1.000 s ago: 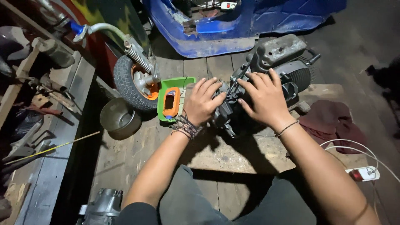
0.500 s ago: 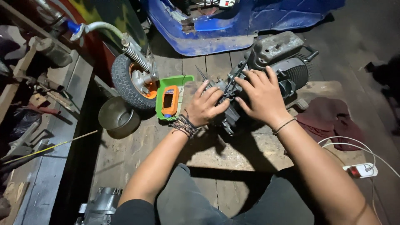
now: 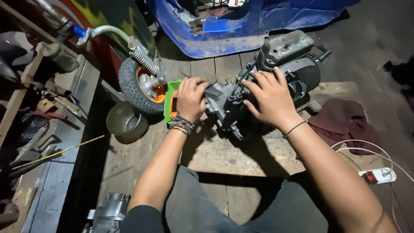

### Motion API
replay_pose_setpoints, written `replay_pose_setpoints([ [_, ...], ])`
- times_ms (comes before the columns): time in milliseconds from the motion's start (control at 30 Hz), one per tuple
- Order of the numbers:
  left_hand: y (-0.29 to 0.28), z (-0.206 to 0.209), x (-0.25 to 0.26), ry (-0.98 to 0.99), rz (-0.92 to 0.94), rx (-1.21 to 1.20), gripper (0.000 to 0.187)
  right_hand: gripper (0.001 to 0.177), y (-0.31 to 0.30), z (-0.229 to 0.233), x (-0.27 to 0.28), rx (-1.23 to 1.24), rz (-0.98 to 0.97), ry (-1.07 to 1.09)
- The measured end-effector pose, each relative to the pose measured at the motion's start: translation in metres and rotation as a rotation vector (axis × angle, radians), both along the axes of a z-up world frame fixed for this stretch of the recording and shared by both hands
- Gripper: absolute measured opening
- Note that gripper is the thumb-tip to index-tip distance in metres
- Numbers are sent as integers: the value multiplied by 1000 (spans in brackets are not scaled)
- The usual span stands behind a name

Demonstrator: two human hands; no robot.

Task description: The person sits on the floor and works on a small engine block, using a screwdriver to tighten or adjust components on the side of the engine. The hands manipulate the tool and the engine parts throughout the clip.

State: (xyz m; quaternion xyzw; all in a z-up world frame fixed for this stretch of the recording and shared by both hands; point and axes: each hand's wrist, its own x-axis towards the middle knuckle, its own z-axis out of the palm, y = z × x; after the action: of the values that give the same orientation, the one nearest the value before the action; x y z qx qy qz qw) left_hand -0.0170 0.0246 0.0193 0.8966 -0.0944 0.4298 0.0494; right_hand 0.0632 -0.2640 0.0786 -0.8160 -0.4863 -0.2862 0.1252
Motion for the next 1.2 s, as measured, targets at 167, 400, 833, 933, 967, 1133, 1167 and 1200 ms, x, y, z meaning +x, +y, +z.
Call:
replay_pose_setpoints([
  [167, -36, 33, -13, -15, -166, -484, 20, 60, 1, 11, -7, 82, 45, 66],
  [400, -95, 68, -30, -85, -330, -1016, 19, 59, 7, 28, -38, 256, 313, 151],
  [833, -124, 91, -44, -289, -511, -1286, 22, 44, 35, 8, -62, 481, 275, 203],
  [933, -128, 100, -48, -310, -552, -1302, 26, 40, 36, 8, -59, 502, 287, 228],
  [967, -128, 101, -49, -334, -574, -1231, 24, 38, 36, 8, -57, 531, 301, 190],
  [1133, -124, 73, -45, -337, -563, -1139, 18, 30, 30, 0, -43, 584, 307, 153],
  [1167, -126, 62, -39, -284, -532, -1214, 13, 27, 28, 0, -39, 543, 278, 132],
  [1200, -128, 51, -34, -230, -500, -1289, 12, 27, 26, -1, -36, 501, 250, 111],
])
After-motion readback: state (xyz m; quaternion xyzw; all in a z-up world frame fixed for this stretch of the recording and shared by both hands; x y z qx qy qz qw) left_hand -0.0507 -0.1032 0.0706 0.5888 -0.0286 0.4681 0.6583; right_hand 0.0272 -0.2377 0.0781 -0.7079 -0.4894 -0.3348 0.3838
